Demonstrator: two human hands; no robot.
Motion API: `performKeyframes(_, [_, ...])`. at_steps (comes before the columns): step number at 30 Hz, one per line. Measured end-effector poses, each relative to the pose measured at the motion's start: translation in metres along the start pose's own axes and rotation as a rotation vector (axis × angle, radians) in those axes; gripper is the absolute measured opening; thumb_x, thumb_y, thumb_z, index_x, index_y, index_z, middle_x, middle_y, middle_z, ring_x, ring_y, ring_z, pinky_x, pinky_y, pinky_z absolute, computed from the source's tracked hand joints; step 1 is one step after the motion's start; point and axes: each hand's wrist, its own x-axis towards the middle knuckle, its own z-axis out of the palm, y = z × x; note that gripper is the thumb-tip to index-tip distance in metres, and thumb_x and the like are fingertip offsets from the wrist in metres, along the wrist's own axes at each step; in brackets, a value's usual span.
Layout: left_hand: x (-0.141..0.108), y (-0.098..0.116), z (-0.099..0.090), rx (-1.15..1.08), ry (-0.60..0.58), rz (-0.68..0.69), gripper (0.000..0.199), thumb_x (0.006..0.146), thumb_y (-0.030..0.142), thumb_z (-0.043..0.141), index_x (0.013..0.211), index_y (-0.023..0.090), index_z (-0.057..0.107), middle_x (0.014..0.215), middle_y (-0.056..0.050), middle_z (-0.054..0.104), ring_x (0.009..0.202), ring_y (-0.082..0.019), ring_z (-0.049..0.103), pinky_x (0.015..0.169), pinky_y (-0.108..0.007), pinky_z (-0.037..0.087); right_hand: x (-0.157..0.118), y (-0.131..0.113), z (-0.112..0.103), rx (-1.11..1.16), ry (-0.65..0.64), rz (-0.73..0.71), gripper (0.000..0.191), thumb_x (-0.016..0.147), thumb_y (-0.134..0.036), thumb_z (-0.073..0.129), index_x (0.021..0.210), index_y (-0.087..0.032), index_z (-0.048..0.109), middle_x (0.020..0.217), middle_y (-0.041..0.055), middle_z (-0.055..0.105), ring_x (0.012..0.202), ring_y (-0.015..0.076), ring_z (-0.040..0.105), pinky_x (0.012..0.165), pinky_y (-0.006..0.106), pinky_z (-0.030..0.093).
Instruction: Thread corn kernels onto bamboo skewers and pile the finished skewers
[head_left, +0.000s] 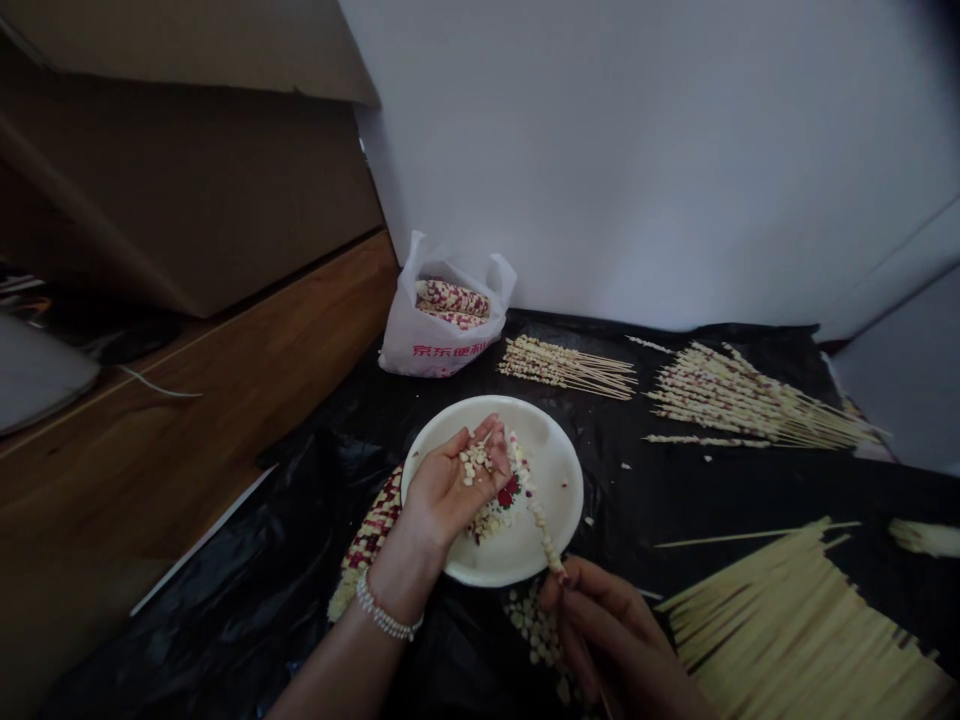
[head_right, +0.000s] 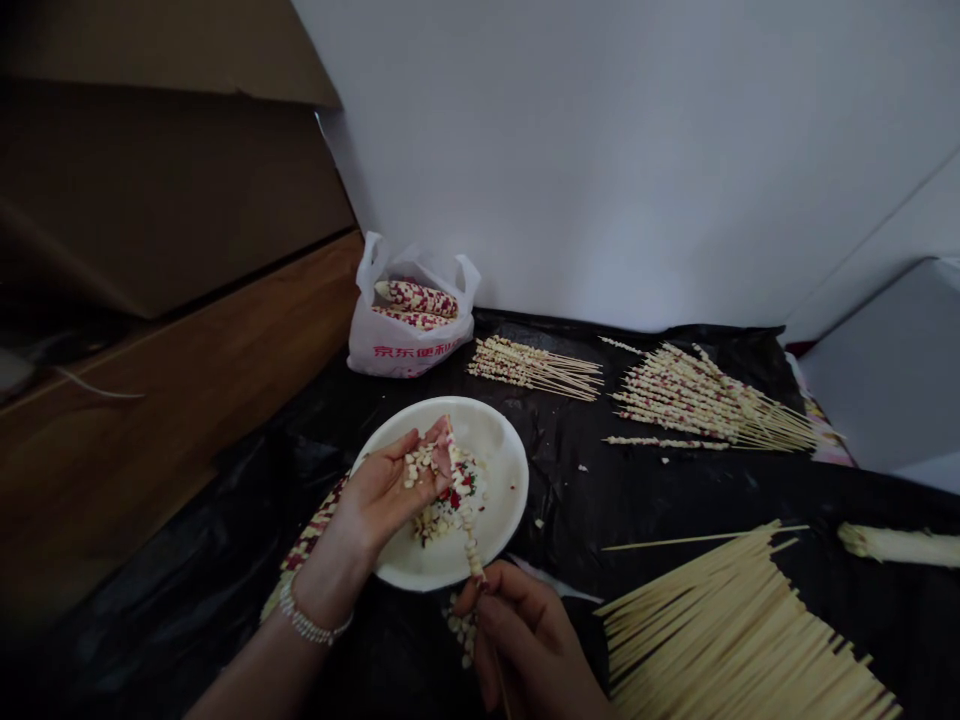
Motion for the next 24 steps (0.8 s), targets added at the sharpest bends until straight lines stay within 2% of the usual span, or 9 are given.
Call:
performKeyframes(4, [0.000,-0.002,-0.002,0.147,-0.015,0.049,0.031,0.092,0.009,0.040,0.118,0.007,0.058,0.072,-0.005,0.061,0.050,-0.007,0.052,0.045,-0.016,0.045,0.000,-0.001,-0.005,0.036,-0.095,0.078,0.025,0.085,-0.042,0.065,0.080,-0.018,0.068,0.036,-0.0094,0.044,0.029,0.0035,0.023,0.033,0.016,0.014])
performKeyframes(6, [0.001,-0.002,-0.003,0.201,-0.030,0.099,0.032,0.091,0.007,0.044,0.119,0.008,0.058,0.069,-0.002,0.059,0.044,-0.004,0.047,0.041,-0.013,0.042,-0.001,-0.004,-0.008,0.050,-0.121,0.097,0.023,0.085,-0.040,0.066,0.081,-0.018,0.069,0.038,-0.0088,0.046,0.030,0.0034,0.025,0.034,0.015,0.017])
performKeyframes(9, [0.002,-0.003,-0.004,0.191,0.017,0.156,0.029,0.090,0.009,0.050,0.117,0.011,0.059,0.076,-0.004,0.064,0.056,-0.007,0.058,0.052,-0.015,0.051,-0.005,-0.015,-0.008,0.044,-0.133,0.102,0.021,0.085,-0.040,0.066,0.081,-0.019,0.069,0.036,-0.0094,0.044,0.030,0.0033,0.025,0.034,0.014,0.020])
performKeyframes(12, [0.001,-0.004,-0.002,0.087,0.087,0.119,0.021,0.090,0.011,0.051,0.109,0.012,0.060,0.082,-0.005,0.066,0.067,-0.009,0.063,0.058,-0.017,0.055,-0.008,-0.025,-0.006,0.029,-0.098,0.110,0.020,0.085,-0.040,0.066,0.081,-0.020,0.070,0.035,-0.0098,0.043,0.030,0.0031,0.025,0.035,0.014,0.023])
performKeyframes(14, [-0.001,-0.004,-0.002,0.049,0.086,0.088,0.013,0.090,0.013,0.052,0.100,0.012,0.061,0.074,-0.002,0.062,0.056,-0.006,0.058,0.047,-0.012,0.049,-0.008,-0.027,-0.005,0.028,-0.091,0.102,0.020,0.085,-0.040,0.067,0.080,-0.020,0.070,0.036,-0.0094,0.044,0.030,0.0029,0.024,0.034,0.013,0.022])
performKeyframes(16, [-0.002,-0.004,-0.002,0.054,0.052,0.090,0.009,0.090,0.015,0.054,0.093,0.012,0.061,0.063,0.002,0.055,0.045,-0.002,0.048,0.036,-0.008,0.038,-0.007,-0.024,-0.005,0.040,-0.103,0.086,0.019,0.085,-0.039,0.068,0.079,-0.020,0.070,0.038,-0.0091,0.046,0.030,0.0026,0.023,0.034,0.013,0.020])
performKeyframes(18, [-0.002,-0.003,-0.004,0.092,0.016,0.115,0.010,0.089,0.014,0.054,0.095,0.012,0.062,0.059,0.004,0.049,0.042,-0.001,0.044,0.033,-0.008,0.033,-0.006,-0.018,-0.007,0.055,-0.122,0.078,0.019,0.085,-0.038,0.067,0.080,-0.020,0.070,0.039,-0.0092,0.046,0.030,0.0023,0.022,0.033,0.013,0.019])
performKeyframes(20, [-0.001,-0.004,-0.004,0.142,0.025,0.167,0.015,0.089,0.011,0.053,0.101,0.011,0.063,0.064,0.002,0.055,0.047,-0.003,0.051,0.040,-0.009,0.041,-0.006,-0.012,-0.011,0.050,-0.134,0.088,0.019,0.086,-0.039,0.065,0.081,-0.020,0.070,0.038,-0.0094,0.044,0.030,0.0028,0.022,0.033,0.014,0.017])
performKeyframes(24, [0.000,-0.006,-0.004,0.239,0.078,0.277,0.024,0.085,0.004,0.054,0.105,0.010,0.065,0.093,-0.007,0.070,0.070,-0.007,0.064,0.062,-0.014,0.053,-0.005,-0.004,-0.015,0.023,-0.149,0.107,0.021,0.087,-0.041,0.064,0.083,-0.021,0.069,0.037,-0.0098,0.043,0.031,0.0041,0.026,0.035,0.017,0.019])
